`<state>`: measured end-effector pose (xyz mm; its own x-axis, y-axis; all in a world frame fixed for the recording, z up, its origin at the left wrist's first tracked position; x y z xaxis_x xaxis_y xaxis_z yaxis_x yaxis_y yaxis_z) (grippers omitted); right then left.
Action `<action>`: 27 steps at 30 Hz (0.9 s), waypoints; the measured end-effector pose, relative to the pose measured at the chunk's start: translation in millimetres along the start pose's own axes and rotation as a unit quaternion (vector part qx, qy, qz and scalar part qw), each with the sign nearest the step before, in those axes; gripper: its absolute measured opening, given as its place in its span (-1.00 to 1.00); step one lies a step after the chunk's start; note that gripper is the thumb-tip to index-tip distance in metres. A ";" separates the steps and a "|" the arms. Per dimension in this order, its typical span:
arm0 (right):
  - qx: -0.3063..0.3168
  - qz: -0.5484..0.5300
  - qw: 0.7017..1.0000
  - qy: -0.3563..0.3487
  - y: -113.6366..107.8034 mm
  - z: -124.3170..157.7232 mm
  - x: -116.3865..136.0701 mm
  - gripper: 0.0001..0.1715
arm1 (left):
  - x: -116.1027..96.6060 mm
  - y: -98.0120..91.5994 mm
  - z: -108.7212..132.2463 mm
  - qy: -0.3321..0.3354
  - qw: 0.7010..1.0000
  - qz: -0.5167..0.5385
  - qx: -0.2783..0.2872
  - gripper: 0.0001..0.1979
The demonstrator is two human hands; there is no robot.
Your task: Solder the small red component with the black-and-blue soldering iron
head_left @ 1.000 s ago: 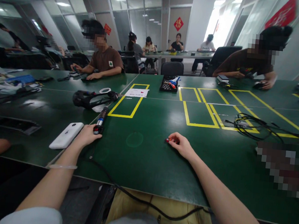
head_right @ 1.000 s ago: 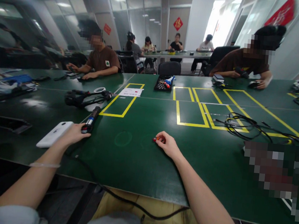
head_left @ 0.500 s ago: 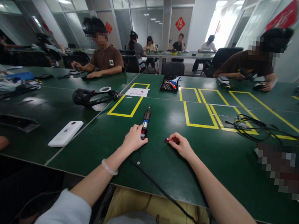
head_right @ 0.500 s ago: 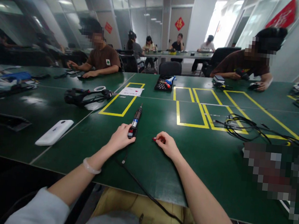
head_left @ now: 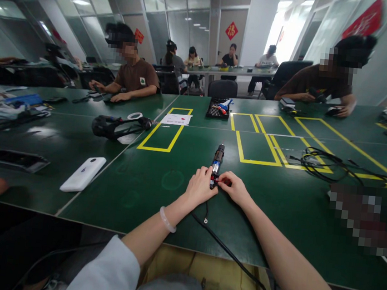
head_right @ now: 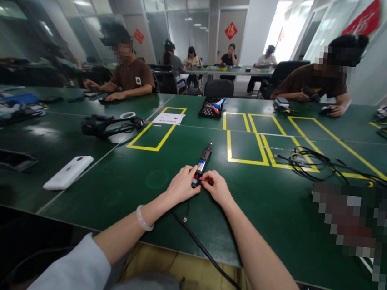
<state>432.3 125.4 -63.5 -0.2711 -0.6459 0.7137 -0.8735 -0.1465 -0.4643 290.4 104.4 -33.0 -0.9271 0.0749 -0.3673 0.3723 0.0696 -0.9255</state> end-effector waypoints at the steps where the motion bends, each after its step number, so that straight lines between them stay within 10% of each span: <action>1: -0.003 0.000 1.000 0.004 -0.9 -0.2 0.0 -0.96 | 0.6 0.0 -0.2 0.000 1.000 0.001 0.000 -0.37; 18: -0.060 -0.069 0.994 0.063 -8.4 2.6 -4.4 -0.74 | -7.6 -2.7 -5.0 -0.016 0.992 -0.112 -0.063 -0.33; 27: -0.009 -0.083 0.993 0.079 -2.0 4.3 -8.6 -0.75 | 72.9 -40.2 6.0 -0.023 0.979 -0.185 -0.084 -0.36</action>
<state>438.2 128.1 -71.0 -0.1811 -0.4878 0.8540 -0.9182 -0.2272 -0.3245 207.6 101.2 -23.1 -0.9994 -0.0306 -0.0181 0.0100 0.2470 -0.9690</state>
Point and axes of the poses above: each hand's wrist, its own z-axis away from the middle knuckle, its own y-axis out of the palm, x = y × z, the point moved 5 cm from there along -z, towards the middle knuckle, and after that the axes turned 14 degrees about -y, right-handed, at the moved point
